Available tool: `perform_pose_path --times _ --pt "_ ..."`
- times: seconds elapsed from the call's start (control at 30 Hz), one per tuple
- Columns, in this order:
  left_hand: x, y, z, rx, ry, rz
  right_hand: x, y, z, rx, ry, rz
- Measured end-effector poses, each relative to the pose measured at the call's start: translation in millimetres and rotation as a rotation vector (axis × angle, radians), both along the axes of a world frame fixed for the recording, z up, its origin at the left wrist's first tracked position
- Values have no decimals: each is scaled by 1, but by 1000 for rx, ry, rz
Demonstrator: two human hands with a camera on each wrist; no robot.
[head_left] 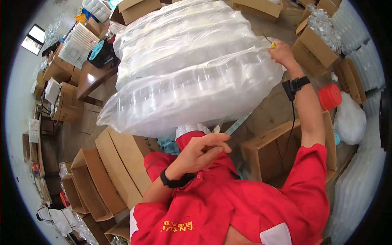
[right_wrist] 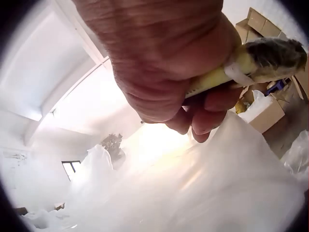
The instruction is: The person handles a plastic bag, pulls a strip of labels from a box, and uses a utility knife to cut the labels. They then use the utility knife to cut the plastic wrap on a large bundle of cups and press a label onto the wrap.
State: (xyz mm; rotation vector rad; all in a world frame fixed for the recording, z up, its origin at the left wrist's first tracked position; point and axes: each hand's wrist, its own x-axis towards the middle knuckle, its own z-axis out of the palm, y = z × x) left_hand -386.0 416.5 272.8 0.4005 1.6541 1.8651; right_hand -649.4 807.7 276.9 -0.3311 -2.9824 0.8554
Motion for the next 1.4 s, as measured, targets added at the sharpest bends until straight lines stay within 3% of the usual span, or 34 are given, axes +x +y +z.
perform_pose_path --times 0.07,0.13,0.2,0.47,0.53,0.63,0.7,0.73,0.83,0.87,0.93,0.97,1.03,1.07,1.13,1.33,1.4 --pt "10 -17 -11 -8 282 53 -5 8 -12 11 -32 0" --pt "22 -30 -6 21 178 117 -9 14 -22 -101 57 28" --pt "35 -42 -8 -37 -25 126 -10 22 -31 -47 85 43" --pt "80 -75 -41 28 -75 139 1 36 -58 311 95 2" --pt "89 -89 -41 5 -21 155 9 28 -55 76 313 -39" --pt "99 -129 -29 67 -131 384 43 1 -12 -27 364 -109" --pt "107 -149 -40 163 -73 513 65 -11 -2 0 482 -30" --pt "114 -158 -43 249 -16 625 87 -39 13 -134 446 37" --pt "113 -171 -44 344 67 681 178 -157 22 -503 196 289" --pt "110 -172 -43 395 77 694 198 -186 0 -707 96 528" --pt "97 -173 -42 471 136 724 240 -254 -17 -768 -208 707" --pt "92 -173 -42 554 193 736 253 -285 -34 -831 -252 778" --pt "88 -175 -32 573 229 772 271 -338 -65 -930 -37 981" --pt "88 -181 -28 591 251 795 276 -351 -69 -932 -35 1001" --pt "95 -197 -26 597 282 803 285 -373 -72 -1039 -451 973" --pt "114 -225 -40 735 315 982 289 -400 -57 -1027 -646 1054" --pt "119 -224 -46 304 373 1107 288 -399 -39 -1107 -692 1007"
